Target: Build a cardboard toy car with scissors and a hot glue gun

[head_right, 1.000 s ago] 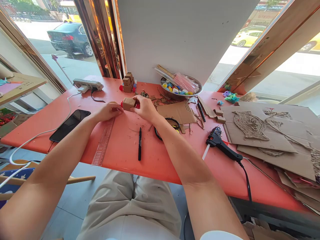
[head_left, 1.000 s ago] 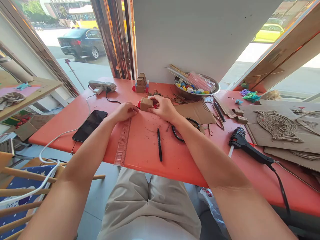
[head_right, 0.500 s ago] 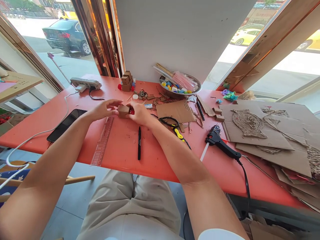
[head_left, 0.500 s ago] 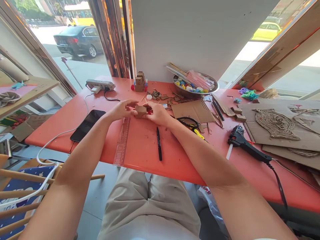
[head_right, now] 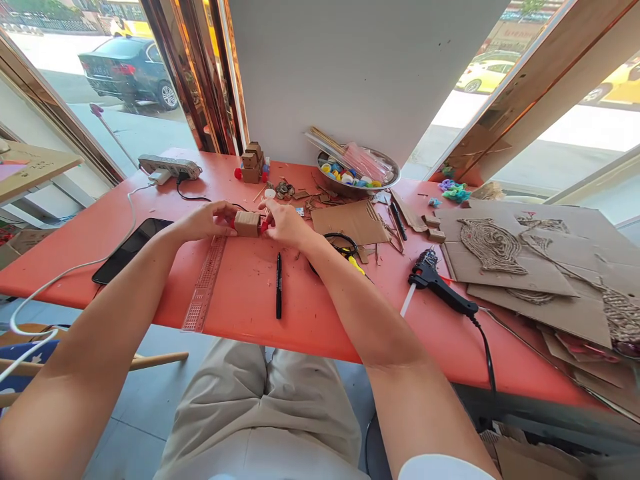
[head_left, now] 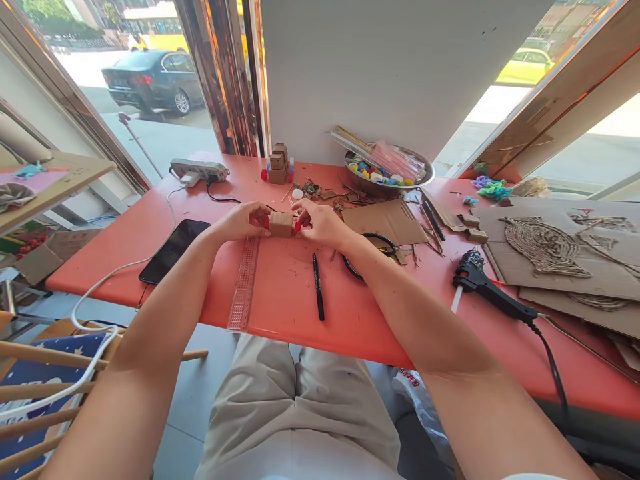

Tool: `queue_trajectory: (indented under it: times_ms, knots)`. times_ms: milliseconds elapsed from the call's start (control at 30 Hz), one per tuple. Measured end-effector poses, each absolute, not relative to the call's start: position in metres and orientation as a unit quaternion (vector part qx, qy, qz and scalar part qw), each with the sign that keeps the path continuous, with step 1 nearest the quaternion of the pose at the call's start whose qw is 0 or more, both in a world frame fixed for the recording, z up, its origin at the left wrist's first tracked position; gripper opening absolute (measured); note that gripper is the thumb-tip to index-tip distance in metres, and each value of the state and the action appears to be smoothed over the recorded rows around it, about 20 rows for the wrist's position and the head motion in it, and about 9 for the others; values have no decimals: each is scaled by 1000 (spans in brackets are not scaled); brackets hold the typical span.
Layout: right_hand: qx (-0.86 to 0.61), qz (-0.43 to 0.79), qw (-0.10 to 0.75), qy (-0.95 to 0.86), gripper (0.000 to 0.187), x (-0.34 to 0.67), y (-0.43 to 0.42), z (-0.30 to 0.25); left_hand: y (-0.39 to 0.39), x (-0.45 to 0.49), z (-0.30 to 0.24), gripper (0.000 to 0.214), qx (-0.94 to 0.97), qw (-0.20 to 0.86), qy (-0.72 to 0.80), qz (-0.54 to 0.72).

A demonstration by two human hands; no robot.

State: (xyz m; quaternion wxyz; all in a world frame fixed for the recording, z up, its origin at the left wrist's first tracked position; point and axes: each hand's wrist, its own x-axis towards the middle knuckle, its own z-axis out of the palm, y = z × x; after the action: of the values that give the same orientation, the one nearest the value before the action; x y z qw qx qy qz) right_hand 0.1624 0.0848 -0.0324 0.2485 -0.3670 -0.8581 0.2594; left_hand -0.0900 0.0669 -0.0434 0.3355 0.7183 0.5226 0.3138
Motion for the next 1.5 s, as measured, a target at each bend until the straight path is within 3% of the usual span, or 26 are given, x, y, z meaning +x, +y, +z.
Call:
queue_trajectory:
  times_ms: [267,833,933,1100,1267,1367,1500]
  knots:
    - [-357,259,264,-858,37,160,85,-36,65,-91,-39,53,717,347,527,296]
    - [-353,257,252,-864,39,156,83,-36,62,-92,-32,36,740,278,561,245]
    - [-353,256,242,-867,45,156,84,-37,63,-93,-34,43,734,288,565,243]
    - [-340,246,238,-876,50,159,86,-38,62,-84,-35,74,746,255,537,301]
    - [-343,264,224,-873,55,161,85,-35,65,-75,-40,55,778,226,535,242]
    - [-342,301,238,-858,55,161,86,-32,65,-76,-39,53,759,254,540,260]
    - [-347,357,291,-817,48,162,90,-30,60,-82,-30,67,697,385,512,322]
